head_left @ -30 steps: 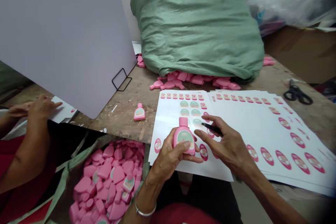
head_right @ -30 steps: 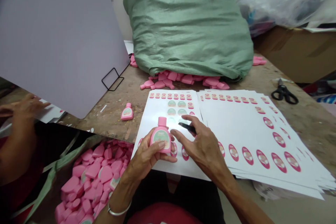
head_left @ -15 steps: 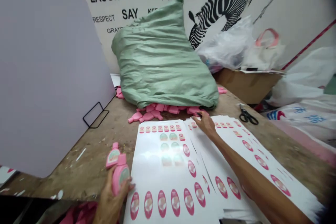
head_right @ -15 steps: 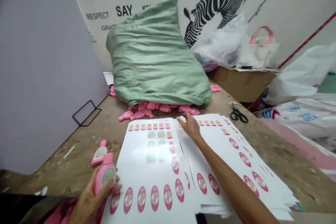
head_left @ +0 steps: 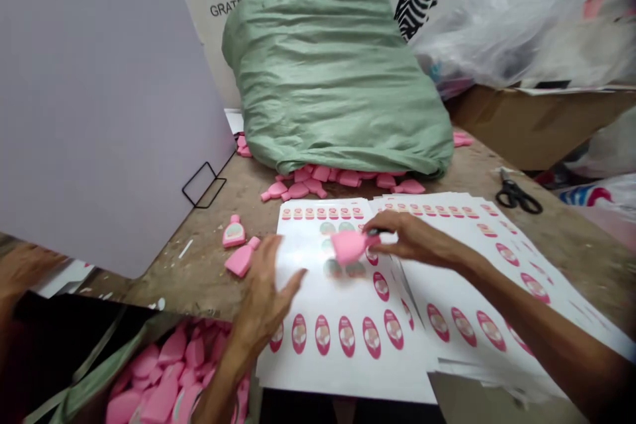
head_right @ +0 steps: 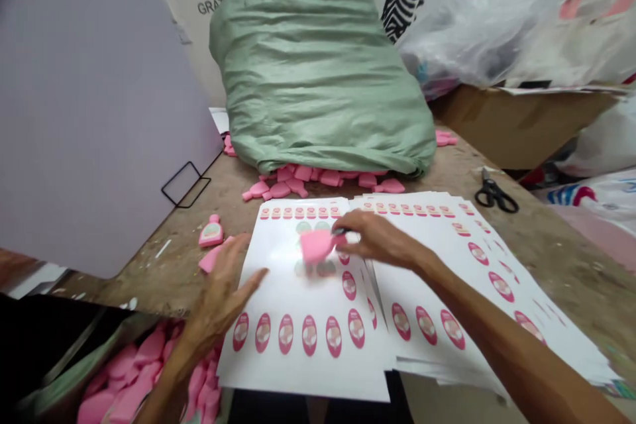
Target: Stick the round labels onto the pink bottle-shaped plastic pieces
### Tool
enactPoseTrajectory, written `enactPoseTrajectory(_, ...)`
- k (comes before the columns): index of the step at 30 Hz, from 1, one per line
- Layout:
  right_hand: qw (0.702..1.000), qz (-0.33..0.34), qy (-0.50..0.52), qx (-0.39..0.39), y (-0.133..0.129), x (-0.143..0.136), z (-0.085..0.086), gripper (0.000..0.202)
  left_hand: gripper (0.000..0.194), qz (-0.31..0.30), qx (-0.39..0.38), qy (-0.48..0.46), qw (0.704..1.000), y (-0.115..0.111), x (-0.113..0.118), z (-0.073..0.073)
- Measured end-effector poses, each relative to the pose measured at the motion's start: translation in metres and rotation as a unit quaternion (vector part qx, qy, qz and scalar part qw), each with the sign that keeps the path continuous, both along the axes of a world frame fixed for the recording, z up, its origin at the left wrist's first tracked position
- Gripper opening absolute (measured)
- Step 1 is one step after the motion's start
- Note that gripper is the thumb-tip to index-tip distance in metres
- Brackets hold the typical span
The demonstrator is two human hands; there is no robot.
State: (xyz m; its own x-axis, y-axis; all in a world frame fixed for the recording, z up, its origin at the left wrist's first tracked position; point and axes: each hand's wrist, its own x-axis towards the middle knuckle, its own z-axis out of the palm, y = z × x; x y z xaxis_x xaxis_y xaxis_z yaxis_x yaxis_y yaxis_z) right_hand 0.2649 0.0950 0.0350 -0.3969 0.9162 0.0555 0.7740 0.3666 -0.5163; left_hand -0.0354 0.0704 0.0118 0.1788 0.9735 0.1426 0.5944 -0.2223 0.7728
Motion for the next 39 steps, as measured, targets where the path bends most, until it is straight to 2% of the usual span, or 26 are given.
enactPoseTrajectory(1, 0.998, 0.063, 0.021, -0.018, -0.015, -0.016, 0.009, 0.023, 0.050, -0.082, -0.093, -0.062, 0.990, -0.004, 0.010, 0.004)
enactPoseTrajectory(2, 0.993, 0.109, 0.033, -0.036, -0.028, -0.029, 0.016, 0.021, 0.047, -0.156, -0.192, -0.120, 0.962, -0.008, 0.019, 0.007)
enactPoseTrajectory(3, 0.989, 0.133, 0.044, -0.044, -0.039, -0.039, 0.021, 0.020, 0.043, -0.216, -0.285, -0.172, 0.918, -0.013, 0.026, 0.007)
enactPoseTrajectory(4, 0.988, 0.136, 0.057, -0.050, -0.048, -0.046, 0.023, 0.021, 0.041, -0.256, -0.357, -0.216, 0.872, -0.019, 0.031, 0.005)
enactPoseTrajectory(5, 0.988, 0.123, 0.072, -0.057, -0.054, -0.048, 0.022, 0.026, 0.040, -0.270, -0.402, -0.251, 0.838, -0.024, 0.035, 0.001)
enactPoseTrajectory(6, 0.989, 0.094, 0.091, -0.062, -0.059, -0.047, 0.018, 0.033, 0.040, -0.259, -0.419, -0.282, 0.823, -0.030, 0.037, -0.003)
enactPoseTrajectory(8, 0.989, -0.002, 0.129, -0.070, -0.065, -0.040, 0.001, 0.042, 0.041, -0.196, -0.396, -0.335, 0.832, -0.039, 0.039, -0.013)
enactPoseTrajectory(11, 0.978, -0.160, 0.129, -0.045, -0.071, -0.032, -0.034, 0.032, 0.042, -0.102, -0.333, -0.358, 0.866, -0.045, 0.046, -0.022)
enactPoseTrajectory(12, 0.974, -0.197, 0.105, -0.020, -0.072, -0.031, -0.045, 0.030, 0.042, -0.089, -0.326, -0.351, 0.873, -0.045, 0.050, -0.023)
enactPoseTrajectory(14, 0.972, -0.229, 0.038, 0.041, -0.073, -0.034, -0.062, 0.023, 0.041, -0.079, -0.319, -0.335, 0.883, -0.041, 0.061, -0.024)
enactPoseTrajectory(17, 0.967, -0.218, -0.039, 0.125, -0.066, -0.038, -0.074, 0.019, 0.039, -0.067, -0.287, -0.330, 0.897, -0.033, 0.078, -0.023)
enactPoseTrajectory(22, 0.964, -0.185, -0.096, 0.163, -0.054, -0.035, -0.079, 0.022, 0.037, -0.077, -0.252, -0.317, 0.911, -0.022, 0.088, -0.029)
enactPoseTrajectory(28, 0.976, -0.176, -0.025, 0.122, -0.055, -0.034, -0.085, 0.017, 0.039, -0.075, -0.271, -0.315, 0.907, -0.017, 0.088, -0.038)
enactPoseTrajectory(34, 0.956, -0.206, -0.066, 0.197, -0.054, -0.032, -0.093, 0.019, 0.041, -0.073, -0.265, -0.313, 0.909, -0.016, 0.088, -0.040)
enactPoseTrajectory(39, 0.964, -0.199, -0.038, 0.174, -0.056, -0.031, -0.095, 0.013, 0.040, -0.072, -0.255, -0.321, 0.909, -0.016, 0.088, -0.044)
